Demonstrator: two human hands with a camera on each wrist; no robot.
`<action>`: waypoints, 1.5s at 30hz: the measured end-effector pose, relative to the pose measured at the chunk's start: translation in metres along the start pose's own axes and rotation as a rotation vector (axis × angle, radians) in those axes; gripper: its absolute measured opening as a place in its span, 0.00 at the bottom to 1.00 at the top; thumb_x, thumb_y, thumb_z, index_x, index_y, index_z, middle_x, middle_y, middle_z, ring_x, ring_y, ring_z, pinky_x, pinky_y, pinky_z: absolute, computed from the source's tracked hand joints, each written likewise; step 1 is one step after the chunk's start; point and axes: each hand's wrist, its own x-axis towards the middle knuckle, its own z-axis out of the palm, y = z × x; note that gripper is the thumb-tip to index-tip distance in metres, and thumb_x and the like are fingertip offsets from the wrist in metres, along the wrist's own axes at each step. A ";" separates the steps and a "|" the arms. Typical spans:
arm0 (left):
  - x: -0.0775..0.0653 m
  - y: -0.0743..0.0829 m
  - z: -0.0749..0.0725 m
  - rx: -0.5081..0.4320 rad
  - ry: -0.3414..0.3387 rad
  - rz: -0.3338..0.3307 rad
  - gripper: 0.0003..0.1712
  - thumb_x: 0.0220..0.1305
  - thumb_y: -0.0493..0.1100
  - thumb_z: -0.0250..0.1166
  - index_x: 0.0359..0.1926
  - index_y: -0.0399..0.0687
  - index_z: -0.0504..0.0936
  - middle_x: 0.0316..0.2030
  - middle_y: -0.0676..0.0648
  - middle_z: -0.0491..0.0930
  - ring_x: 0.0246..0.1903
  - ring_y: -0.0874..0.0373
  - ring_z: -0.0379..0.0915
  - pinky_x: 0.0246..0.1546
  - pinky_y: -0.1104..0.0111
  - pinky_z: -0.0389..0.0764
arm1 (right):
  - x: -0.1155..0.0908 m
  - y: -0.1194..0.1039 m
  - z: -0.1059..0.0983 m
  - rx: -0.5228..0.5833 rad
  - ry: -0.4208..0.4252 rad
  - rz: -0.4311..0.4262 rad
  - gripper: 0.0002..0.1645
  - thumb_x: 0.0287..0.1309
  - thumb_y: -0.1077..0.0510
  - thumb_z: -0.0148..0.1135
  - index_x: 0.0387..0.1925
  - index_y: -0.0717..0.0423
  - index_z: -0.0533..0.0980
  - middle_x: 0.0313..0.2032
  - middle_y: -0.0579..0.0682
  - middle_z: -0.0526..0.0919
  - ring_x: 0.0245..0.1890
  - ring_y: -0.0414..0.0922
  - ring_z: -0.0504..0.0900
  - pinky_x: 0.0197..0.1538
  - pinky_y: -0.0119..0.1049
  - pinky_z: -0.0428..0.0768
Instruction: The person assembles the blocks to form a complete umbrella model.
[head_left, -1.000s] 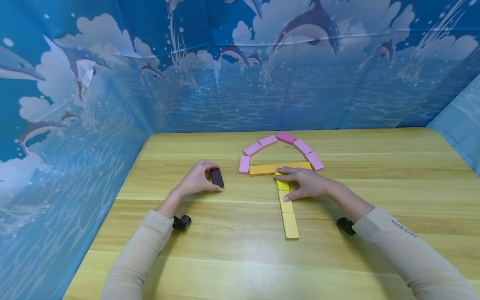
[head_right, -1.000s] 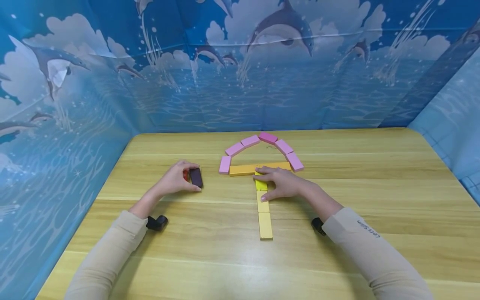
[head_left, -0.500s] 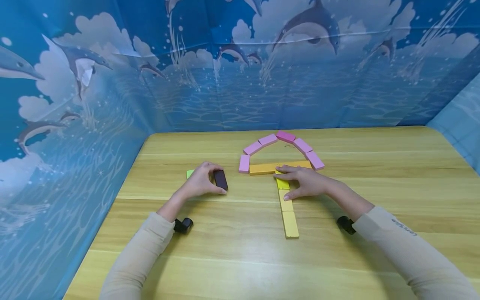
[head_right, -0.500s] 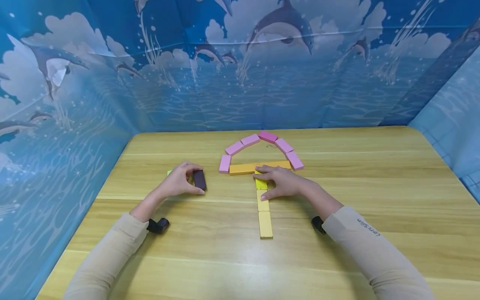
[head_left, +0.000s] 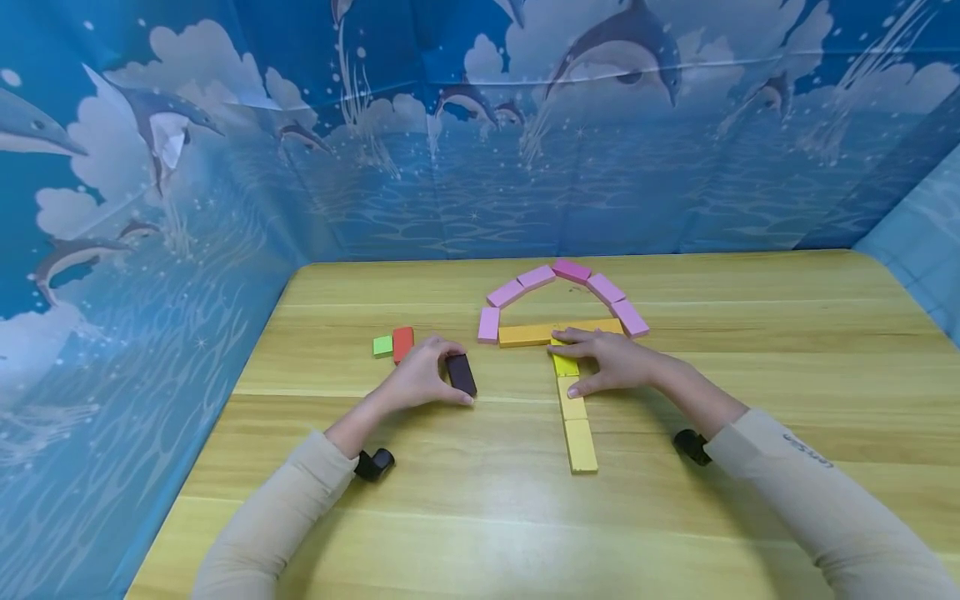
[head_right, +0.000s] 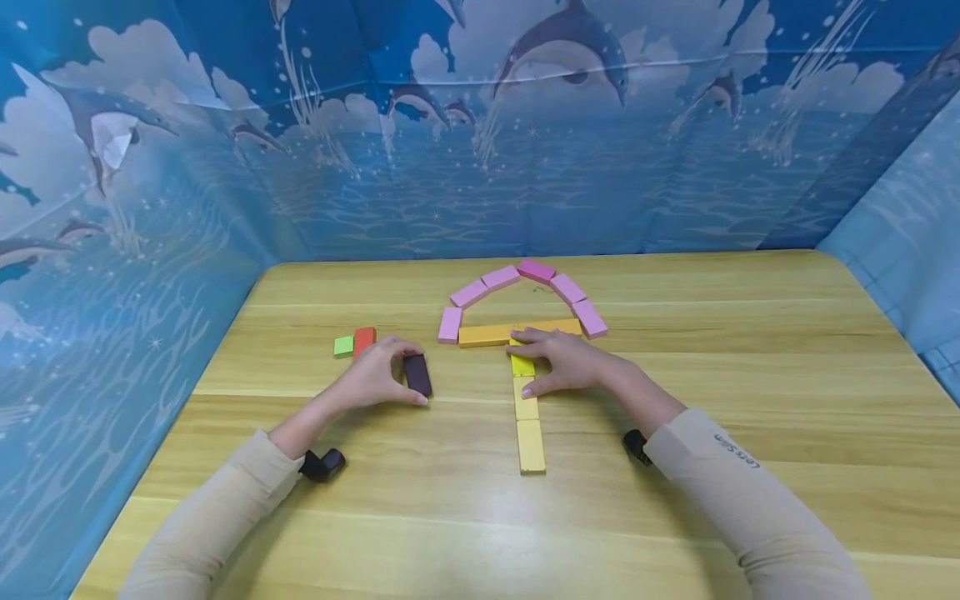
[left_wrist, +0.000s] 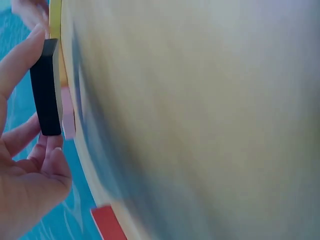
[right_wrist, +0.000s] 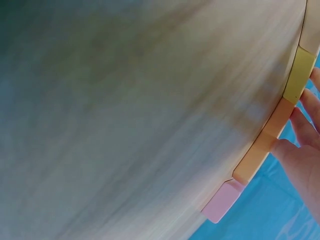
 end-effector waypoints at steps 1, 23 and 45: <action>-0.001 0.003 0.003 -0.003 -0.003 0.007 0.42 0.34 0.52 0.80 0.53 0.40 0.76 0.43 0.46 0.73 0.40 0.56 0.67 0.42 0.65 0.71 | 0.000 0.000 0.000 -0.002 0.001 -0.002 0.43 0.52 0.44 0.66 0.65 0.61 0.64 0.67 0.63 0.58 0.67 0.61 0.54 0.62 0.56 0.60; -0.021 0.046 0.045 0.068 -0.111 0.110 0.41 0.33 0.55 0.80 0.50 0.41 0.77 0.42 0.49 0.74 0.40 0.60 0.69 0.43 0.70 0.72 | 0.001 0.001 0.002 -0.018 0.003 -0.005 0.43 0.52 0.44 0.66 0.65 0.61 0.65 0.67 0.63 0.58 0.67 0.61 0.55 0.62 0.56 0.60; -0.021 0.058 0.053 0.179 -0.134 0.172 0.42 0.30 0.58 0.80 0.47 0.42 0.76 0.40 0.49 0.73 0.38 0.59 0.68 0.43 0.71 0.71 | 0.001 0.001 0.001 -0.023 0.004 0.002 0.43 0.51 0.45 0.66 0.65 0.60 0.65 0.67 0.62 0.58 0.67 0.60 0.55 0.62 0.55 0.60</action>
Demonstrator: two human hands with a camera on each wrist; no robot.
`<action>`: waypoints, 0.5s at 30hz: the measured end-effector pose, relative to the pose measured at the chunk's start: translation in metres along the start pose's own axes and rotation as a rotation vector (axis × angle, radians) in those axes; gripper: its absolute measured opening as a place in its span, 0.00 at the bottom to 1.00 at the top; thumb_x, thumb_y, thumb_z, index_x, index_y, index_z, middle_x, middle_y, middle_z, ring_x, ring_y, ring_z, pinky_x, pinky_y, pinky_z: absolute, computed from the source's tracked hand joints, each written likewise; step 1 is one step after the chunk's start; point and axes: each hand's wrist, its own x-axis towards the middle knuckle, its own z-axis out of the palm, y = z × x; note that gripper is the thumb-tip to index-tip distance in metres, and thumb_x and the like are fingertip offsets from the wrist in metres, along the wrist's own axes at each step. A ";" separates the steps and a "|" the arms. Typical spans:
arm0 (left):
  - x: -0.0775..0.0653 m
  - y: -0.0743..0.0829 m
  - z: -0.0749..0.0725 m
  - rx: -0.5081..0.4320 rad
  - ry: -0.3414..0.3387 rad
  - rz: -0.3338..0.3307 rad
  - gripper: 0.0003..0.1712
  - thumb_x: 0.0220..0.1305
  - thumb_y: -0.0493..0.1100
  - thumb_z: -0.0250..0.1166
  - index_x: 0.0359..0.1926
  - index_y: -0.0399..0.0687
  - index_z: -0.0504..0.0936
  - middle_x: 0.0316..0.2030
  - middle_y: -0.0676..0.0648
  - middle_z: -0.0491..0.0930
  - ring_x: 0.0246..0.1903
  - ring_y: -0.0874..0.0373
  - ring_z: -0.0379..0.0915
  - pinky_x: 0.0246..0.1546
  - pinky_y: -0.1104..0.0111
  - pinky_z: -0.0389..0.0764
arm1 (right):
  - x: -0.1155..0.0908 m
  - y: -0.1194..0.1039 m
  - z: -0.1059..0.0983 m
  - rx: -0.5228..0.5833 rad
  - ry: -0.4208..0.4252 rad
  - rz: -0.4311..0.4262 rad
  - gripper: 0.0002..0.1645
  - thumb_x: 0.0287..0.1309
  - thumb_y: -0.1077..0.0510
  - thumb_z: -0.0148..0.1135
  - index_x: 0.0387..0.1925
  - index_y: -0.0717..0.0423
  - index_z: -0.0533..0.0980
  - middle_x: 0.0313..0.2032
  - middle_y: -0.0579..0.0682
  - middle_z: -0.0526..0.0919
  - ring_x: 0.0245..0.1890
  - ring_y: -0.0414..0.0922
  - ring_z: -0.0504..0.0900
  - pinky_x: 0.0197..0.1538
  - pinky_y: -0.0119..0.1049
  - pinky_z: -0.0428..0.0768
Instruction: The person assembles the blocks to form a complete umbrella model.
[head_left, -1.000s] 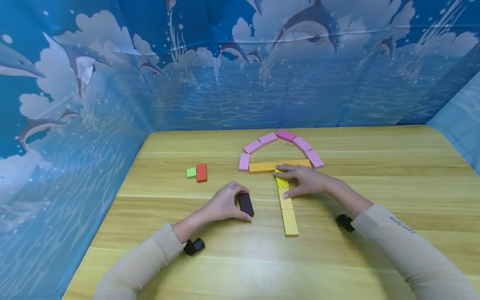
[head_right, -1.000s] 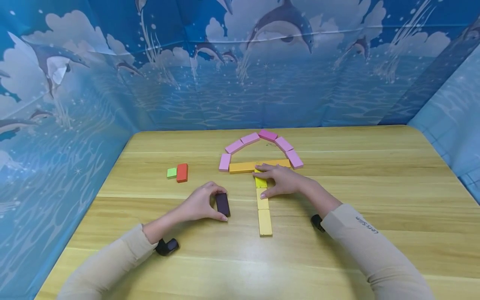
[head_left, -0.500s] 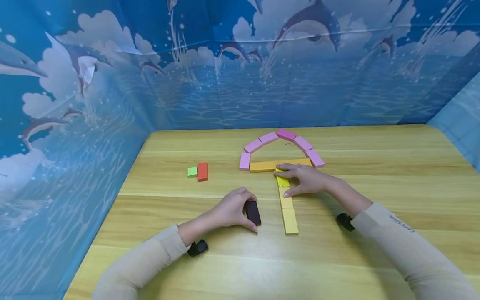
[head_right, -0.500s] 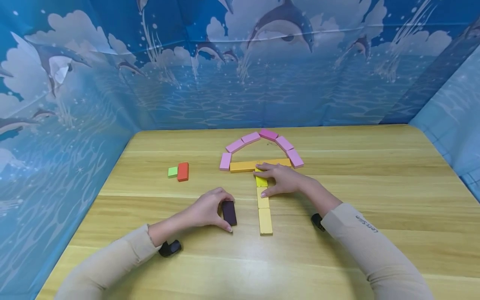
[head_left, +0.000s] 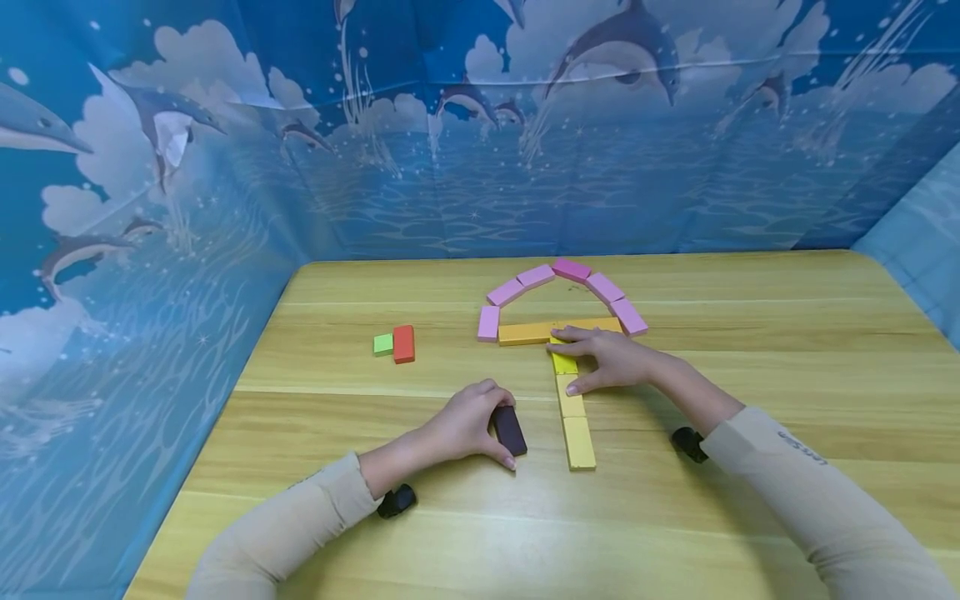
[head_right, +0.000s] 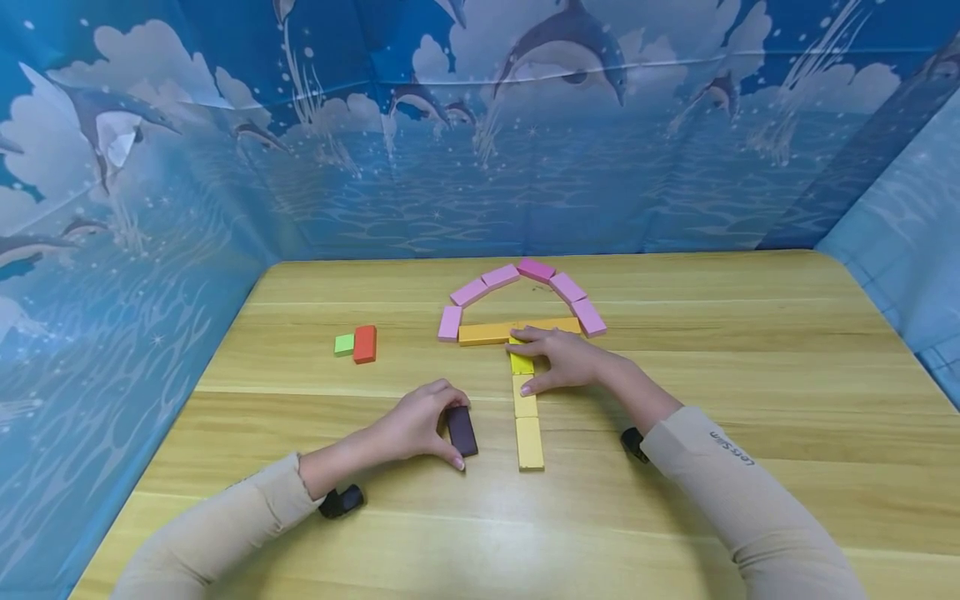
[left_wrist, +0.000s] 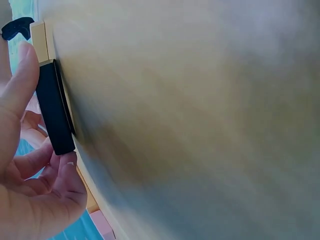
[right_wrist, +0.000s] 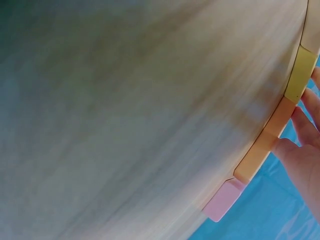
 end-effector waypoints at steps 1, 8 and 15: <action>0.000 0.000 0.000 -0.004 -0.001 0.000 0.42 0.31 0.58 0.80 0.48 0.42 0.76 0.40 0.49 0.74 0.38 0.59 0.68 0.43 0.71 0.71 | 0.000 0.000 0.000 0.001 -0.001 0.002 0.43 0.51 0.45 0.66 0.65 0.59 0.65 0.67 0.62 0.58 0.67 0.60 0.55 0.62 0.55 0.60; -0.002 0.000 -0.004 -0.049 -0.037 0.001 0.42 0.31 0.54 0.80 0.50 0.41 0.76 0.42 0.49 0.74 0.40 0.60 0.70 0.45 0.72 0.72 | 0.000 -0.001 0.001 -0.001 -0.001 0.004 0.43 0.52 0.43 0.66 0.65 0.60 0.64 0.67 0.62 0.58 0.67 0.60 0.55 0.62 0.56 0.60; 0.001 -0.008 -0.013 -0.136 -0.106 0.011 0.35 0.39 0.42 0.78 0.53 0.46 0.77 0.40 0.50 0.74 0.40 0.60 0.71 0.43 0.72 0.72 | 0.000 0.002 0.002 -0.002 0.004 0.003 0.44 0.51 0.42 0.66 0.65 0.59 0.65 0.67 0.62 0.58 0.67 0.60 0.55 0.62 0.55 0.61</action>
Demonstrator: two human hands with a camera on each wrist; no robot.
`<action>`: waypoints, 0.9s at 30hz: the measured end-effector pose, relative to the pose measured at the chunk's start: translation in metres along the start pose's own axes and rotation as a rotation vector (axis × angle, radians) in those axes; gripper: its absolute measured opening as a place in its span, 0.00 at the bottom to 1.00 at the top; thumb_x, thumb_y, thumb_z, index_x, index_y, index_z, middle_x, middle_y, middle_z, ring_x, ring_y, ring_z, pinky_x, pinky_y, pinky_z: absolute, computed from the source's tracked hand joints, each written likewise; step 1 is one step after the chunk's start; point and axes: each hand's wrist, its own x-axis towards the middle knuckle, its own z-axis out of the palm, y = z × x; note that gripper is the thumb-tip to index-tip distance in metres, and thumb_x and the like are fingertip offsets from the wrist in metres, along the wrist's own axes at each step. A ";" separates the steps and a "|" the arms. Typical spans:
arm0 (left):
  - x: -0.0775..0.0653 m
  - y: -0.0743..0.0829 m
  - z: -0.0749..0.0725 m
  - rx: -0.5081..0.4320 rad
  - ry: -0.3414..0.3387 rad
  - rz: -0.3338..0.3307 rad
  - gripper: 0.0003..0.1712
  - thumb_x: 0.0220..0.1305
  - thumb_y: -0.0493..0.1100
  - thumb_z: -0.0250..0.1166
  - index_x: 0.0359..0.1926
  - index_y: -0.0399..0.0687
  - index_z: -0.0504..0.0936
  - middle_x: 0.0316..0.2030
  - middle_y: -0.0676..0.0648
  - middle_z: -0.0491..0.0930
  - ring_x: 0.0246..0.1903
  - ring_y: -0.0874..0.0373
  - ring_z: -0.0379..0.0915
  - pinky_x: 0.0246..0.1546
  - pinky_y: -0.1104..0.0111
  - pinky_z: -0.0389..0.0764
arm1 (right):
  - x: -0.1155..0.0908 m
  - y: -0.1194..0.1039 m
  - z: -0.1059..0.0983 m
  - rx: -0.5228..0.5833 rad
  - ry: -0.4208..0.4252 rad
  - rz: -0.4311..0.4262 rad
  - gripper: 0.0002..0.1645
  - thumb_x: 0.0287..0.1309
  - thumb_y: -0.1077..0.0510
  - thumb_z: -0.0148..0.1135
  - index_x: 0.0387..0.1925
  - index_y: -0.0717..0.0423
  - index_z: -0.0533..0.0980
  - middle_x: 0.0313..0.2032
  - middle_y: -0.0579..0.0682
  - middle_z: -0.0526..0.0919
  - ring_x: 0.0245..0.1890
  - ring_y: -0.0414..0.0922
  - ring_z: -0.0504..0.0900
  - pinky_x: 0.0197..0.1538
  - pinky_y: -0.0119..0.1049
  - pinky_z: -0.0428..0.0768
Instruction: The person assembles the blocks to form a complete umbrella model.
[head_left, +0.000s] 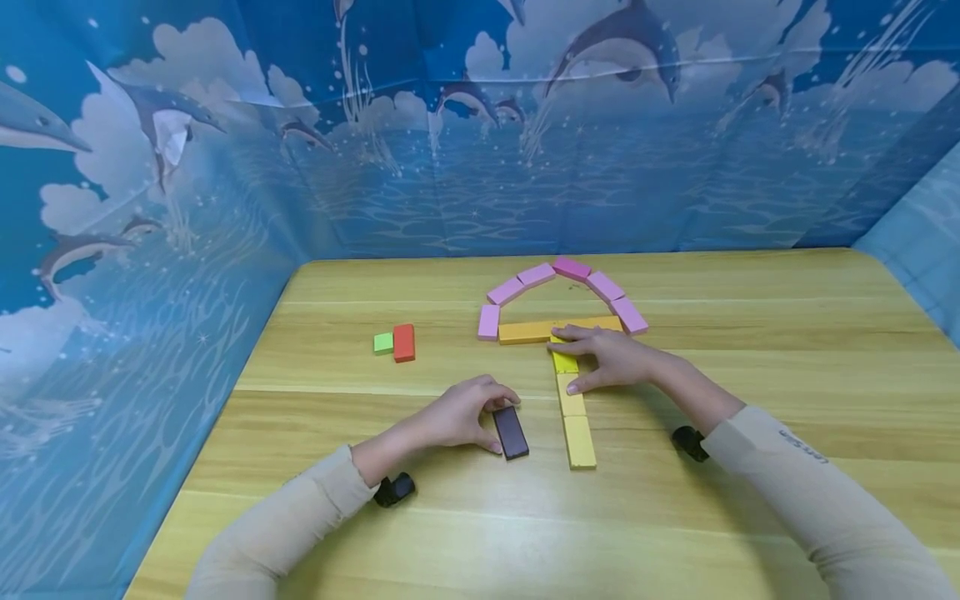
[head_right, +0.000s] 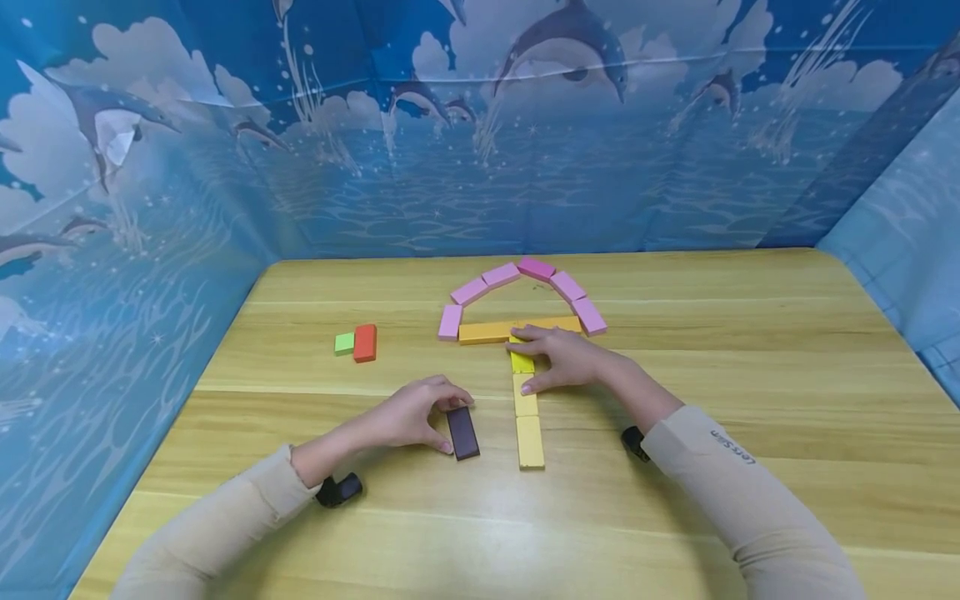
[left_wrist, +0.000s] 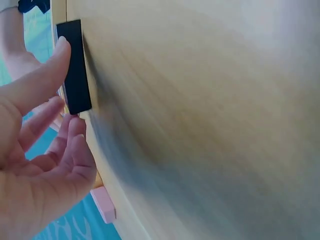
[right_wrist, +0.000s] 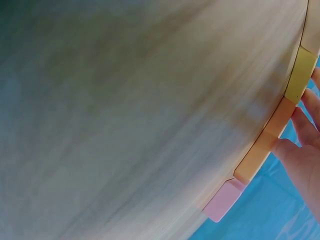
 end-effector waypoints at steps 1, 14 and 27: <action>0.001 -0.002 -0.001 -0.008 -0.003 0.006 0.34 0.41 0.41 0.78 0.53 0.46 0.78 0.39 0.50 0.74 0.39 0.59 0.71 0.42 0.72 0.72 | 0.000 0.000 0.000 0.000 0.000 0.001 0.44 0.51 0.42 0.65 0.65 0.59 0.65 0.67 0.62 0.58 0.67 0.60 0.55 0.62 0.55 0.61; 0.005 -0.005 0.002 -0.058 -0.037 0.060 0.25 0.43 0.40 0.76 0.47 0.47 0.81 0.32 0.54 0.74 0.31 0.62 0.68 0.35 0.74 0.70 | 0.001 -0.001 0.000 0.026 -0.003 -0.007 0.44 0.51 0.43 0.66 0.65 0.60 0.64 0.67 0.61 0.58 0.67 0.60 0.54 0.62 0.55 0.60; 0.006 0.012 0.016 -0.076 -0.060 0.074 0.21 0.45 0.37 0.75 0.42 0.46 0.80 0.29 0.54 0.73 0.26 0.66 0.68 0.32 0.78 0.71 | -0.001 -0.002 -0.001 -0.001 0.023 -0.020 0.43 0.51 0.44 0.66 0.64 0.61 0.66 0.66 0.63 0.60 0.66 0.62 0.56 0.60 0.56 0.62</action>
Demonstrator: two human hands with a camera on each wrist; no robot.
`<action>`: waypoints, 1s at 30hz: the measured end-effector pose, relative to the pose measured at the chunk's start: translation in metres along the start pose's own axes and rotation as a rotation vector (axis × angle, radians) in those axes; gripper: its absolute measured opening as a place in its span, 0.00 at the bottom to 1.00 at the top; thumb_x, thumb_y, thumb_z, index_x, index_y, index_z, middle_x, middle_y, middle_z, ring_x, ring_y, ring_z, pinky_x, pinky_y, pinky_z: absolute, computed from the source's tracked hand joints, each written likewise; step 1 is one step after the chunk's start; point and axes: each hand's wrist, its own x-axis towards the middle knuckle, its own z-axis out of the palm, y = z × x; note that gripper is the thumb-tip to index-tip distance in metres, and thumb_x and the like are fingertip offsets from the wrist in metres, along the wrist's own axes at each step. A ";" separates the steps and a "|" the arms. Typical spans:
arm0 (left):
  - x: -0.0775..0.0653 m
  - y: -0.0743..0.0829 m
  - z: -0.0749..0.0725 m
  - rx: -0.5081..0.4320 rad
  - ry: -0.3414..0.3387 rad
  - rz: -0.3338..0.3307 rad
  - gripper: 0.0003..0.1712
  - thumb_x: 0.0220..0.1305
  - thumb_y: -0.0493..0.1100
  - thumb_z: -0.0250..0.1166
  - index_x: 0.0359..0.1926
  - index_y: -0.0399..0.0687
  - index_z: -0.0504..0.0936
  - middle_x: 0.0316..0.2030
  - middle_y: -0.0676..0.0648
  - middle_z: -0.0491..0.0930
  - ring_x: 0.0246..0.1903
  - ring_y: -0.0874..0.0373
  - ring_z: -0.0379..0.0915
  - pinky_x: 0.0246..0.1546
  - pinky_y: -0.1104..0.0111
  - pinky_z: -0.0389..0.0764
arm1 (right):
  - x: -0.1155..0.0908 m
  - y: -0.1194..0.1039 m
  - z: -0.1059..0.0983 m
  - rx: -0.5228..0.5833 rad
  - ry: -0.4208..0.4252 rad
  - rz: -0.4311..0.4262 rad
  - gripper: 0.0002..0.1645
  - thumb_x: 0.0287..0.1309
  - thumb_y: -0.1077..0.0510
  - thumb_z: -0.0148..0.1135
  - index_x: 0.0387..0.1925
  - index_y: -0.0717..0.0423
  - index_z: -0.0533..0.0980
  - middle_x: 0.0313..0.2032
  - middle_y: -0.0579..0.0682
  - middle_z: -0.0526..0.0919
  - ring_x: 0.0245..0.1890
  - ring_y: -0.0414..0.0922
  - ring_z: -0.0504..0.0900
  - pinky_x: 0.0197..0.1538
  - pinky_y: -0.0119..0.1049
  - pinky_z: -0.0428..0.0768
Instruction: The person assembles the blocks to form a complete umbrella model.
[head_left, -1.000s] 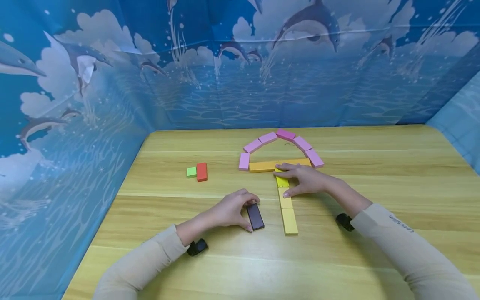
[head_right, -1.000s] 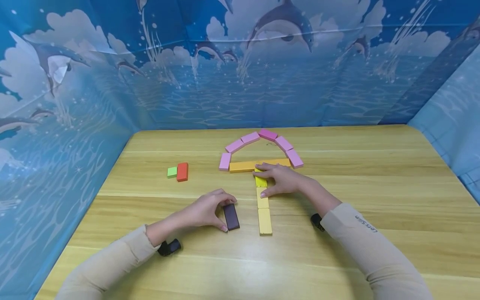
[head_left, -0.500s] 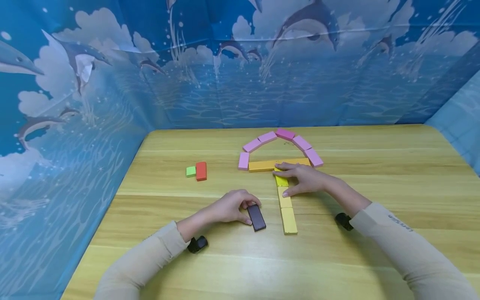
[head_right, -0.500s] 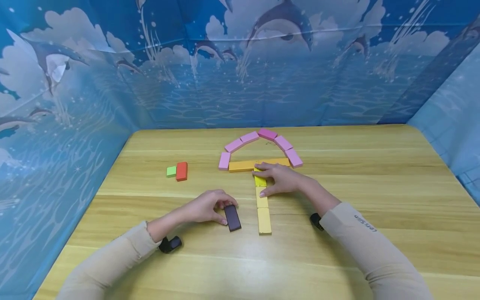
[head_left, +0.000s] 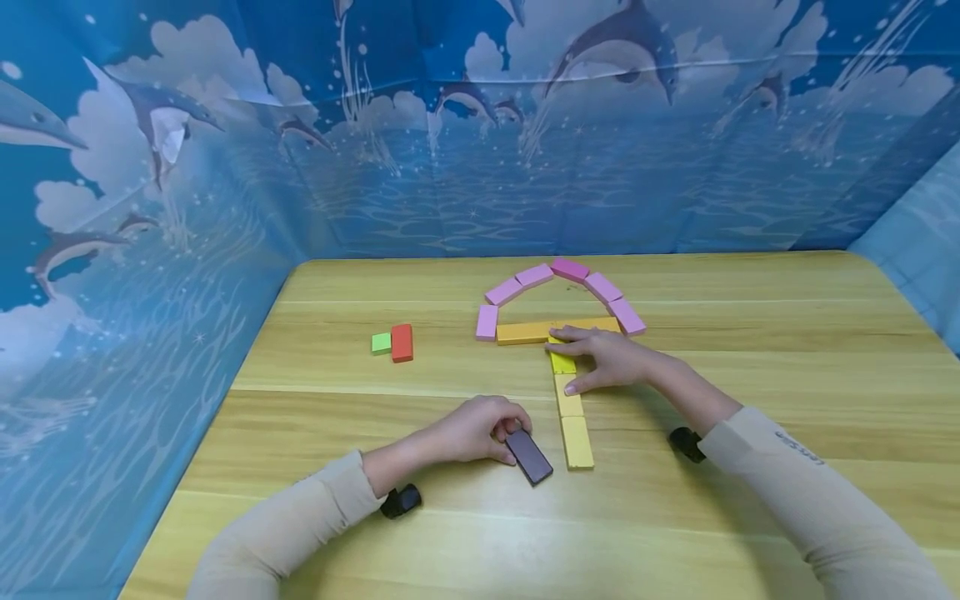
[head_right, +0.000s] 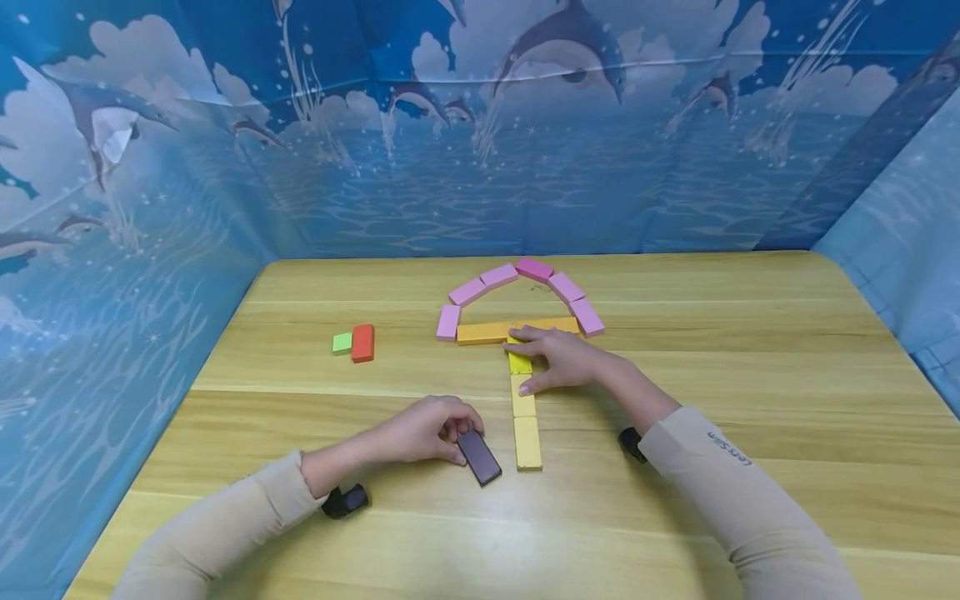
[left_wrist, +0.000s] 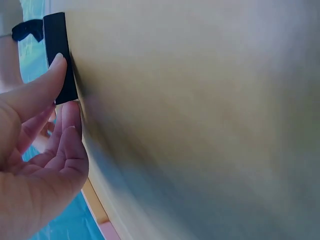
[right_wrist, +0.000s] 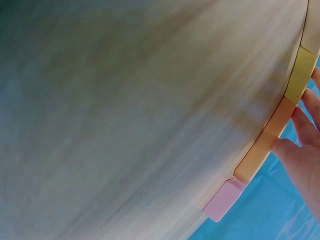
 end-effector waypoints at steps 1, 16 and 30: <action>0.000 0.001 0.001 0.004 0.003 0.003 0.21 0.45 0.38 0.75 0.42 0.46 0.80 0.29 0.54 0.73 0.26 0.67 0.68 0.32 0.78 0.71 | 0.000 0.000 0.000 0.000 0.001 0.000 0.43 0.52 0.44 0.66 0.64 0.61 0.66 0.66 0.63 0.60 0.66 0.62 0.56 0.60 0.56 0.62; 0.000 0.015 0.017 0.032 0.030 -0.035 0.20 0.43 0.38 0.76 0.39 0.47 0.79 0.28 0.56 0.70 0.23 0.71 0.67 0.30 0.80 0.69 | 0.000 -0.002 0.000 0.008 -0.015 0.020 0.42 0.53 0.44 0.65 0.64 0.61 0.65 0.66 0.64 0.59 0.66 0.62 0.55 0.61 0.56 0.61; 0.005 0.020 0.023 0.048 0.023 -0.046 0.20 0.40 0.40 0.78 0.35 0.48 0.78 0.24 0.57 0.67 0.22 0.72 0.65 0.29 0.81 0.67 | -0.001 -0.003 -0.001 0.001 -0.012 0.019 0.42 0.53 0.44 0.65 0.64 0.61 0.65 0.66 0.64 0.59 0.66 0.61 0.55 0.61 0.56 0.61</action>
